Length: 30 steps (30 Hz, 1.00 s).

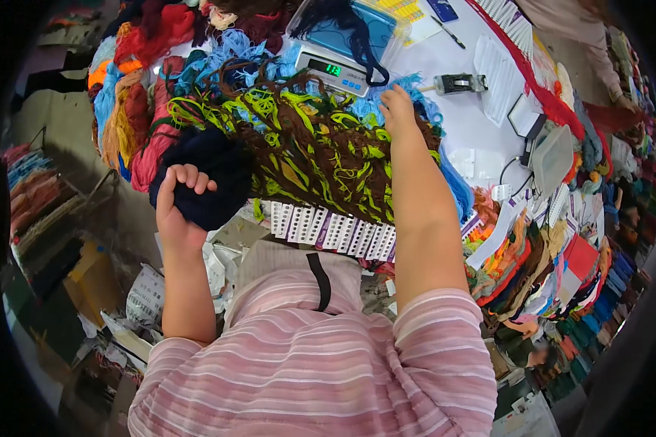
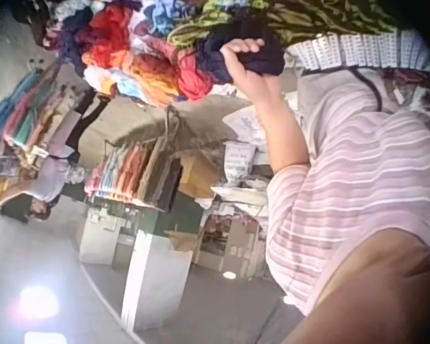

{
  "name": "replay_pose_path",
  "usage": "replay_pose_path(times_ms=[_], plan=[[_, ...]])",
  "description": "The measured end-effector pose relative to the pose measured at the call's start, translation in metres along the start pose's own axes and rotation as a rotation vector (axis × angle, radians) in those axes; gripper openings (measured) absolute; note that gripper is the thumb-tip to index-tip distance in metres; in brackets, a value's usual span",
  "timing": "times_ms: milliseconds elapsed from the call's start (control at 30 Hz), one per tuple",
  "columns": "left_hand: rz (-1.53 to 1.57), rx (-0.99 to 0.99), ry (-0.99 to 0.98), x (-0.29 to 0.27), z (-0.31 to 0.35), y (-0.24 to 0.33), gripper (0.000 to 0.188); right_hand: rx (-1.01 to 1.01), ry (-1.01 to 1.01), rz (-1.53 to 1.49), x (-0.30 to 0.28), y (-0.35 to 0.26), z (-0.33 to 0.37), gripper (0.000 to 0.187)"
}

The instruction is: The worker is attaching labels or tags to bundles of colorful yarn at a factory workbench.

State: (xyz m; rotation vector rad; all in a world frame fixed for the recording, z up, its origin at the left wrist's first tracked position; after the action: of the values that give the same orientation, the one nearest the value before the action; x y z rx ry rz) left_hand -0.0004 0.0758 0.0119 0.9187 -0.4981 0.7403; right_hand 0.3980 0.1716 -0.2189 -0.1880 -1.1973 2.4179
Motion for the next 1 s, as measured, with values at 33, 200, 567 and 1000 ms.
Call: replay_pose_path(times_ms=[33,200,567,1000], plan=[[-0.002,-0.004,-0.013,0.001,0.000,-0.002,0.017,0.035,-0.014,0.011,0.002,0.002,-0.004,0.068],[-0.011,0.014,-0.029,-0.004,0.003,-0.006,0.017,0.055,0.015,-0.025,0.017,0.002,-0.004,0.069],[0.011,0.051,-0.135,0.003,0.006,-0.010,0.017,0.077,0.019,-0.115,0.013,0.024,-0.032,0.068],[-0.308,-0.240,-0.268,0.058,0.019,-0.069,0.033,-0.958,-0.068,0.873,0.097,-0.149,0.217,0.023]])
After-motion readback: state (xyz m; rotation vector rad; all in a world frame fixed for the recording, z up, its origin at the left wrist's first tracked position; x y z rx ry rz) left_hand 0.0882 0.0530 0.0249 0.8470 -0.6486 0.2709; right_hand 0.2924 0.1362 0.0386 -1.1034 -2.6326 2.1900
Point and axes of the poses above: each hand's wrist, its own z-axis away from the middle knuckle, its own x-axis out of the palm, y = z × x, the point moved 9 cm from there along -z, towards the middle knuckle, and after that the axes turned 6 degrees about -x, right-handed, at the moved point
